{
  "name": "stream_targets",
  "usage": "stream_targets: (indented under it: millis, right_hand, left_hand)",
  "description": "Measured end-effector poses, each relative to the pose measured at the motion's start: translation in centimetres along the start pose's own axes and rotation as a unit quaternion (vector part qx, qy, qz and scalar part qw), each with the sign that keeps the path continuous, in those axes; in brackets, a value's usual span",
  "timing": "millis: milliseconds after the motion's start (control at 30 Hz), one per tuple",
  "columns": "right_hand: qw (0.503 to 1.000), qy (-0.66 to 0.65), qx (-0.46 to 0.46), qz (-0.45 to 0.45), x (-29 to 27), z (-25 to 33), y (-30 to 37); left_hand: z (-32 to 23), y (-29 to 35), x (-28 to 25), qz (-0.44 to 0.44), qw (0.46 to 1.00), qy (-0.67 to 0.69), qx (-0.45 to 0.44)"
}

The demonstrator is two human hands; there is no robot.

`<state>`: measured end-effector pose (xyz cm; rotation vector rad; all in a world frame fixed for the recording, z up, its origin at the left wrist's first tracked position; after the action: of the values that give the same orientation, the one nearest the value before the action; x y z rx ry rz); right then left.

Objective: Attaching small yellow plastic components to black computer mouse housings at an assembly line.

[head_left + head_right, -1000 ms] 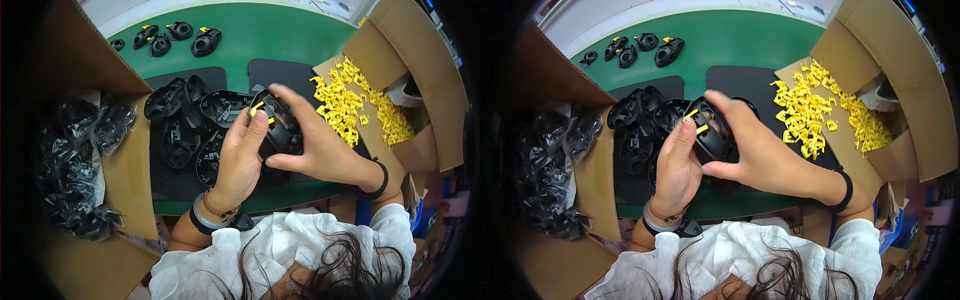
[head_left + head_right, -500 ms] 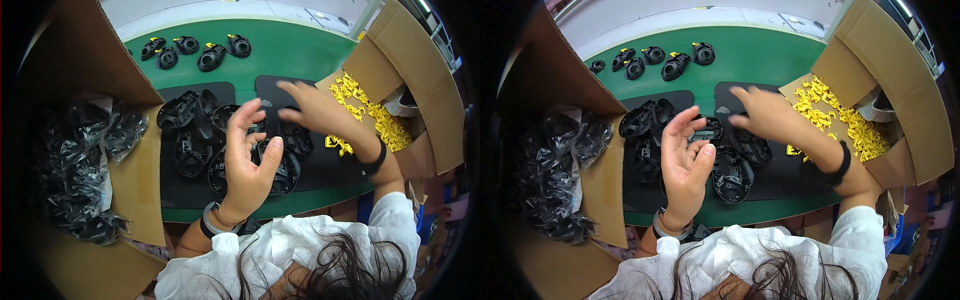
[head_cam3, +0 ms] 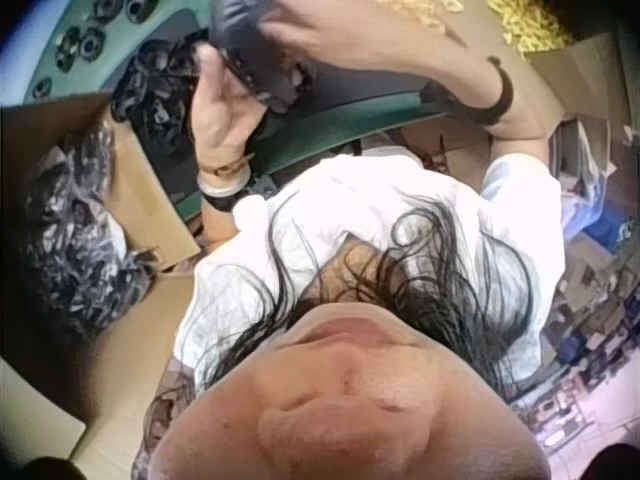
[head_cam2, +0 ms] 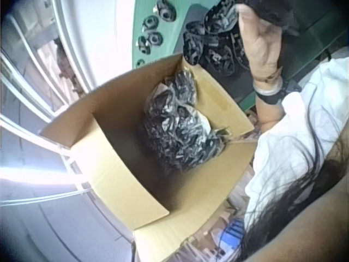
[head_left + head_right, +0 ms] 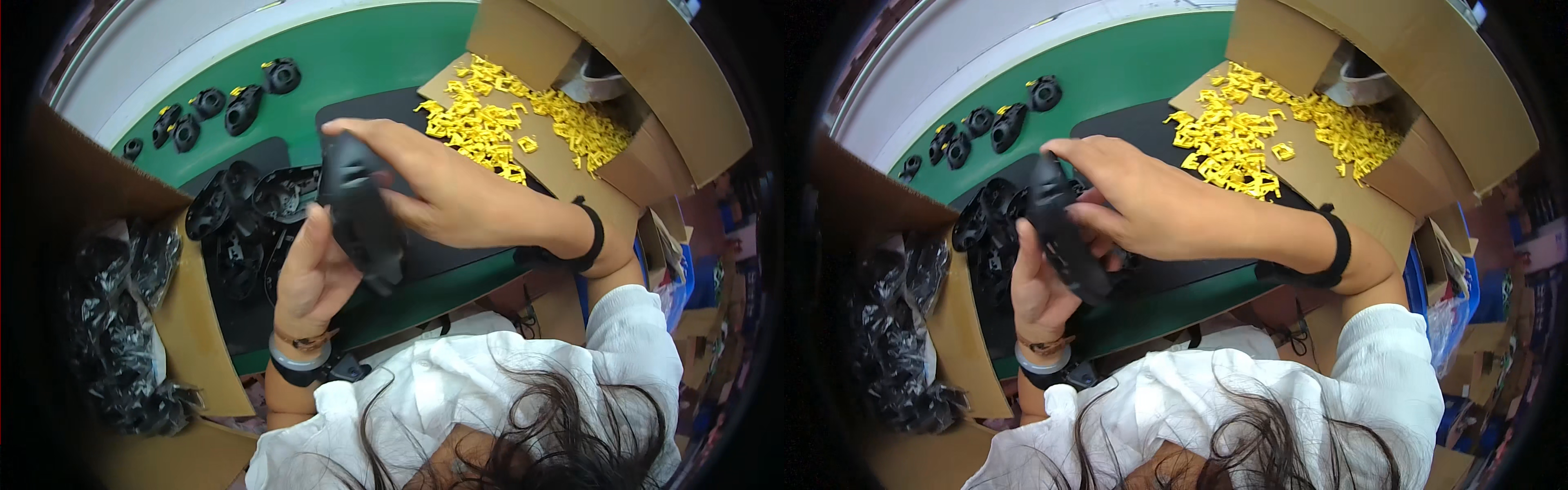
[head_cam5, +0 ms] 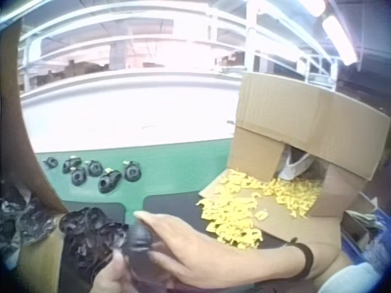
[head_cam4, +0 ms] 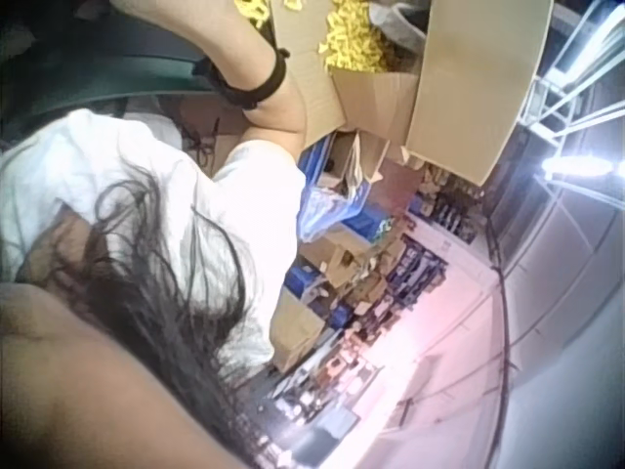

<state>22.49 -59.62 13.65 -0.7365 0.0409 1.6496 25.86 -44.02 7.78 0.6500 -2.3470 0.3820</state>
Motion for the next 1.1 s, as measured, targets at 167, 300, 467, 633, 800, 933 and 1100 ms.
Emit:
stream_targets:
  millis: [167, 300, 467, 633, 800, 933, 1100]
  right_hand:
    - [0.956, 0.154, 0.118, -0.220, -8.9, -4.4, 6.7]
    - [0.882, 0.328, 0.288, -0.175, -11.0, -7.6, 10.7]
    - [0.851, 0.420, 0.226, -0.221, -10.4, -11.2, 12.6]
    - [0.886, 0.332, 0.220, -0.237, -10.1, -9.7, 11.7]
    - [0.879, 0.300, 0.257, -0.269, -9.6, -7.9, 11.2]
    - [0.900, 0.232, 0.259, -0.263, -9.1, -6.6, 9.7]
    - [0.956, 0.138, 0.083, -0.246, -5.3, -0.2, 6.4]
  left_hand:
    - [-0.4, 0.7, -0.9, -0.111, 0.992, -0.038, 0.039]
    - [-0.6, 0.2, 1.3, -0.147, 0.986, -0.071, 0.036]
    - [-1.1, -0.1, 1.0, -0.071, 0.986, -0.130, 0.077]
    - [-0.8, 0.3, 0.1, -0.194, 0.973, -0.108, 0.059]
    - [-1.5, 0.5, -0.5, -0.156, 0.983, -0.081, 0.048]
    - [-1.9, 0.4, 0.5, -0.154, 0.984, -0.047, 0.070]
    - [-1.7, -0.3, 0.4, -0.117, 0.984, -0.101, 0.093]
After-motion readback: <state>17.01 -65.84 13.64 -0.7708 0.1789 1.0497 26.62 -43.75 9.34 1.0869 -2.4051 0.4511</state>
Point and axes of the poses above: each hand's wrist, its own y-axis away from the middle knuckle, its own x-axis out of the palm, z = x × y, the point moved 2 cm from there along -y, towards the middle knuckle, and after that the axes turned 11 degrees about -y, right-handed, at the moved point
